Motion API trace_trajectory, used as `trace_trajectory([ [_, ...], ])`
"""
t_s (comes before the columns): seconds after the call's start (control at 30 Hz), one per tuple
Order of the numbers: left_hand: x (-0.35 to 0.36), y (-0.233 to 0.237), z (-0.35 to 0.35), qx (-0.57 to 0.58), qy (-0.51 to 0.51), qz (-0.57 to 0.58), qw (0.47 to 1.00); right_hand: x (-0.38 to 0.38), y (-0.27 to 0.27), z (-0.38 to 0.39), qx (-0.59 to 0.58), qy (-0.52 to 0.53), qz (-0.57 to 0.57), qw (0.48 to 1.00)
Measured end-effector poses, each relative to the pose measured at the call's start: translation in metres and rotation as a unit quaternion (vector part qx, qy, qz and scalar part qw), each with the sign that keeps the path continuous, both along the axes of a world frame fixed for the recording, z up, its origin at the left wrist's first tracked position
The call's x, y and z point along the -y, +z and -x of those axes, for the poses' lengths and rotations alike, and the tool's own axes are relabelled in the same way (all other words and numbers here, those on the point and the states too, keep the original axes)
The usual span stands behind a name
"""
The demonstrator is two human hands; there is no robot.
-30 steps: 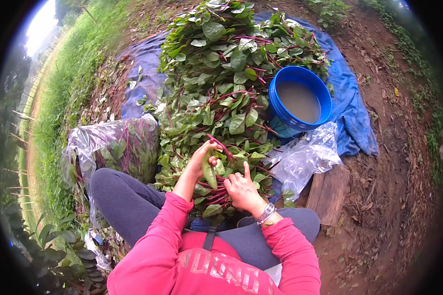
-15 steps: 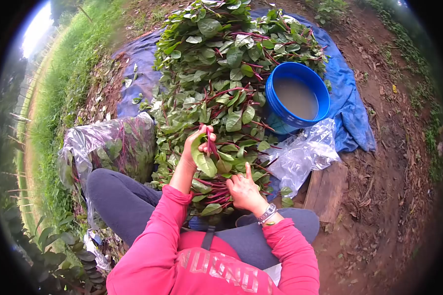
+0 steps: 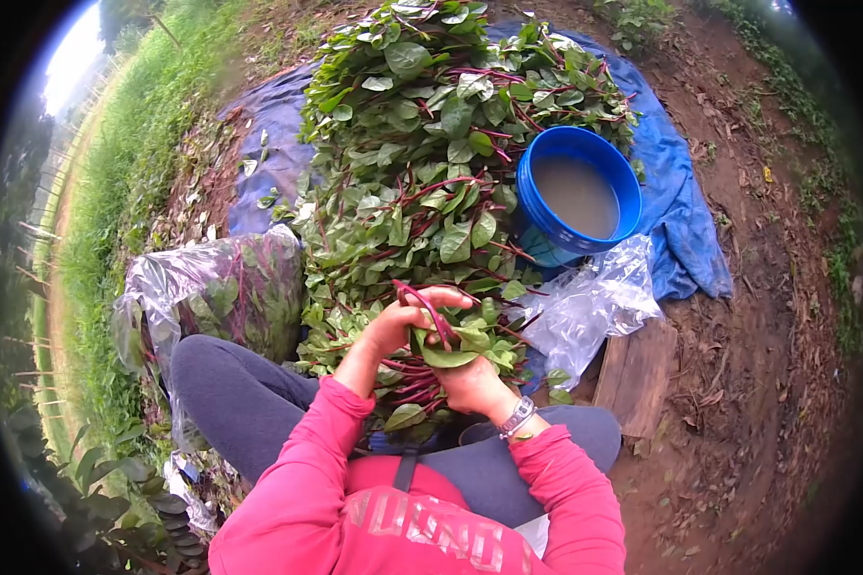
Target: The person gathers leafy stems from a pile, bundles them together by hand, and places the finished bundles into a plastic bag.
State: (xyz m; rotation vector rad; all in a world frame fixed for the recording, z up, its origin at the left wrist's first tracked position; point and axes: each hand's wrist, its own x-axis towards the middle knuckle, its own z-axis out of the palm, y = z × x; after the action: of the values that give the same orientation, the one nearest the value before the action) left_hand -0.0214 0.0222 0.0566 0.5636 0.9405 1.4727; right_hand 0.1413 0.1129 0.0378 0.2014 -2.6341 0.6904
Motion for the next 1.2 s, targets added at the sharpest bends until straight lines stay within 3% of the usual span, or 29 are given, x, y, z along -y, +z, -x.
trace_trajectory([
  [0.1, 0.002, -0.004, 0.014, -0.134, -0.077, 0.008, 0.988, 0.000, 0.001, -0.004, 0.218, 0.047, 0.003, 0.975],
  [0.13, 0.005, 0.006, 0.021, -0.146, -0.126, 0.071, 0.979, 0.001, 0.001, -0.006, 0.217, 0.050, 0.003, 0.975],
  [0.2, 0.005, 0.012, 0.028, -0.269, -0.192, 0.070, 0.941, 0.002, 0.004, -0.007, 0.299, 0.029, -0.012, 0.954],
  [0.23, 0.006, 0.016, 0.028, -0.285, -0.222, 0.066, 0.930, 0.005, -0.009, -0.007, 0.230, 0.014, -0.033, 0.973],
  [0.37, 0.008, 0.009, 0.016, -0.458, -0.227, -0.013, 0.860, 0.005, -0.015, -0.010, 0.207, 0.003, -0.002, 0.978],
  [0.4, 0.007, 0.003, 0.012, -0.457, -0.226, -0.013, 0.860, 0.004, -0.012, -0.009, 0.208, 0.003, -0.003, 0.978],
  [0.47, 0.004, -0.009, 0.005, -0.442, -0.111, -0.116, 0.883, 0.003, -0.009, -0.006, 0.252, 0.033, -0.042, 0.966],
  [0.5, 0.002, -0.011, -0.001, -0.347, -0.079, -0.120, 0.927, 0.004, -0.011, -0.008, 0.254, 0.034, -0.043, 0.966],
  [0.53, 0.006, -0.021, -0.004, -0.202, -0.094, -0.056, 0.973, 0.005, -0.015, -0.010, 0.217, 0.019, -0.055, 0.974],
  [0.6, 0.010, -0.021, -0.003, -0.230, -0.089, 0.034, 0.969, 0.005, -0.019, -0.010, 0.179, 0.007, -0.068, 0.981],
  [0.67, 0.010, -0.010, 0.004, -0.151, -0.073, 0.105, 0.980, 0.005, -0.020, -0.009, 0.304, 0.032, -0.074, 0.949],
  [0.7, 0.012, -0.014, 0.010, -0.211, -0.102, 0.042, 0.971, 0.003, -0.012, -0.008, 0.304, 0.033, -0.074, 0.949],
  [0.73, 0.011, -0.008, 0.007, -0.199, -0.155, 0.055, 0.966, 0.001, 0.001, -0.006, 0.314, 0.017, -0.031, 0.949],
  [0.8, 0.015, 0.001, 0.008, -0.414, -0.252, 0.023, 0.874, 0.001, 0.000, -0.007, 0.324, 0.002, 0.016, 0.946],
  [0.83, 0.014, 0.009, 0.003, -0.411, -0.254, -0.012, 0.875, 0.002, -0.012, -0.008, 0.221, 0.006, 0.001, 0.975],
  [0.87, 0.013, 0.005, -0.002, -0.411, -0.255, -0.011, 0.875, 0.002, -0.024, -0.009, 0.115, 0.009, -0.013, 0.993],
  [0.9, 0.014, -0.003, -0.007, -0.418, -0.205, -0.038, 0.884, 0.002, -0.003, -0.007, 0.246, 0.013, -0.025, 0.969],
  [0.93, 0.013, -0.013, -0.010, -0.424, -0.155, -0.066, 0.890, 0.003, -0.007, -0.008, 0.247, 0.011, -0.025, 0.969],
  [0.97, 0.009, -0.025, -0.009, -0.458, -0.166, -0.130, 0.864, 0.004, -0.017, -0.011, 0.239, 0.022, -0.043, 0.970],
  [1.0, 0.005, -0.008, -0.012, -0.482, -0.182, -0.132, 0.847, 0.005, -0.023, -0.013, 0.231, 0.034, -0.061, 0.970],
  [1.03, 0.002, -0.016, -0.015, -0.471, -0.179, -0.146, 0.851, 0.005, -0.027, -0.017, 0.169, 0.013, 0.005, 0.986],
  [1.07, 0.000, -0.023, -0.017, -0.461, -0.174, -0.159, 0.855, 0.004, -0.031, -0.019, 0.170, 0.014, 0.003, 0.985],
  [1.13, -0.001, -0.016, -0.019, -0.468, -0.164, -0.114, 0.861, 0.006, -0.023, -0.017, 0.187, 0.033, -0.044, 0.981],
  [1.17, 0.000, -0.013, -0.019, -0.474, -0.156, -0.068, 0.864, 0.007, -0.019, -0.015, 0.230, 0.056, -0.129, 0.963],
  [1.2, 0.000, -0.011, -0.020, -0.494, -0.101, -0.052, 0.862, 0.008, -0.020, -0.013, 0.230, 0.057, -0.129, 0.963],
])
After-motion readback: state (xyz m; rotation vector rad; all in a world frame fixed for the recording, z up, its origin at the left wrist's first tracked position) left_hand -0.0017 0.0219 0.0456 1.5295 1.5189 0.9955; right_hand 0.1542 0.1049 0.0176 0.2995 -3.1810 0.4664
